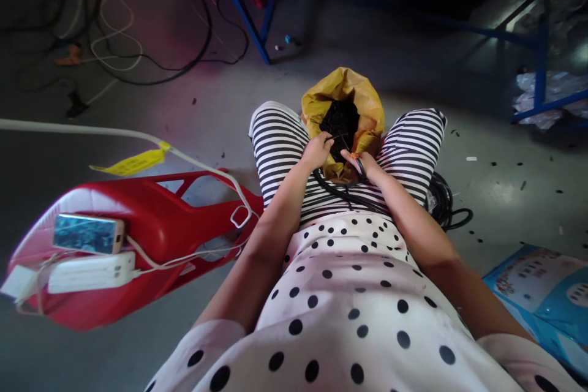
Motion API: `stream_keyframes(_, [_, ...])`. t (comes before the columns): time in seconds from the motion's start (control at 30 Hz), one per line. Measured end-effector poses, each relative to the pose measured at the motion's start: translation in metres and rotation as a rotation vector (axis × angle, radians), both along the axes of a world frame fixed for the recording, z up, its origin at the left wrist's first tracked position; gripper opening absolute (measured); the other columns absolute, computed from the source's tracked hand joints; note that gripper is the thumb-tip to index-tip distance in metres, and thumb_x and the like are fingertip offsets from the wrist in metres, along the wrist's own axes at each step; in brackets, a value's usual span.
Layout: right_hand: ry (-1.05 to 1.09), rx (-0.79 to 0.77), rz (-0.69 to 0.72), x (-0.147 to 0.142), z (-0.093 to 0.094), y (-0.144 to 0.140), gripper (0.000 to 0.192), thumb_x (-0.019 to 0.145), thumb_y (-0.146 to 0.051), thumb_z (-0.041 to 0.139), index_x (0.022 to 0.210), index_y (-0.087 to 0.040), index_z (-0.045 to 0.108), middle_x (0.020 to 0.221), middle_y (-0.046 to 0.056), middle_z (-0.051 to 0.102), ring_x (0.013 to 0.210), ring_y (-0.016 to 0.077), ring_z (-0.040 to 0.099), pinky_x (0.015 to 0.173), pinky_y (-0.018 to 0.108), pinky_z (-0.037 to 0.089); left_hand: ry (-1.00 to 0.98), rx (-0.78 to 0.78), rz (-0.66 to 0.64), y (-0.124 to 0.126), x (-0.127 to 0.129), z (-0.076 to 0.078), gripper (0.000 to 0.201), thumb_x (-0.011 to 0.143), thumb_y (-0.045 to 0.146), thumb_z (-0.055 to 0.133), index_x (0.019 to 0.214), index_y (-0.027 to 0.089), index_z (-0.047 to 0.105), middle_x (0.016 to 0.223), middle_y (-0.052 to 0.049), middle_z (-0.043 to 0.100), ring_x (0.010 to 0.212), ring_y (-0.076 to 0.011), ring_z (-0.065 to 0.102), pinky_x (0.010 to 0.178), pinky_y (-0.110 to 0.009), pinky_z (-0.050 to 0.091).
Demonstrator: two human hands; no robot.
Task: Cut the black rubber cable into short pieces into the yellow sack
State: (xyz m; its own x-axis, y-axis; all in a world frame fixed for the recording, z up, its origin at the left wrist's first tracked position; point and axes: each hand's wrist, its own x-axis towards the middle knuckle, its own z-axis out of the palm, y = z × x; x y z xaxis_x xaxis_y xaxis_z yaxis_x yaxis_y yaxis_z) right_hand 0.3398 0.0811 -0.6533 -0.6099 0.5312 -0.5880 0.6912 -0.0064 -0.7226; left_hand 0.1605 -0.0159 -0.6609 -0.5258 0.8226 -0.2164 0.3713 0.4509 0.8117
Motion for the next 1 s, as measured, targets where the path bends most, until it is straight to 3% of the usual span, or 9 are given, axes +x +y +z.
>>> stream_keyframes(0.2, [0.023,-0.021,0.003,0.003,-0.003,-0.003,0.081,0.078,-0.100,0.058,0.060,-0.021,0.055,0.055,0.004,0.057,0.048,0.0156,0.052,0.049,0.030,0.038,0.017,-0.055,-0.050,0.000,-0.001,0.003,0.017,0.099,0.017,0.060,0.106,0.019,0.075,0.103,-0.009,0.078,0.098,-0.0265,0.070,0.095,-0.036,0.053])
stream_keyframes(0.4, [0.013,-0.030,0.074,0.004,0.000,-0.002,0.080,0.086,-0.095,0.056,0.059,-0.020,0.052,0.052,0.004,0.055,0.046,0.0135,0.050,0.048,0.027,0.036,0.119,-0.298,-0.165,0.000,0.005,0.020,0.037,0.108,0.030,0.047,0.129,0.013,0.072,0.121,-0.017,0.078,0.113,-0.0291,0.072,0.097,-0.035,0.052])
stream_keyframes(0.57, [-0.021,0.026,0.103,0.003,0.003,-0.002,0.077,0.088,-0.091,0.059,0.061,-0.018,0.055,0.052,0.004,0.055,0.054,0.0142,0.053,0.055,0.026,0.041,0.154,-0.416,-0.190,0.001,0.009,0.029,0.042,0.109,0.033,0.044,0.136,0.014,0.070,0.127,-0.020,0.077,0.119,-0.0321,0.072,0.097,-0.037,0.052])
stream_keyframes(1.0, [-0.094,0.049,0.077,0.002,0.012,-0.006,0.068,0.095,-0.080,0.060,0.064,-0.020,0.055,0.056,0.003,0.053,0.064,0.0169,0.051,0.064,0.028,0.045,0.141,-0.400,-0.172,0.003,0.005,0.020,0.041,0.109,0.035,0.043,0.129,0.016,0.074,0.122,-0.019,0.079,0.112,-0.0309,0.073,0.089,-0.036,0.051])
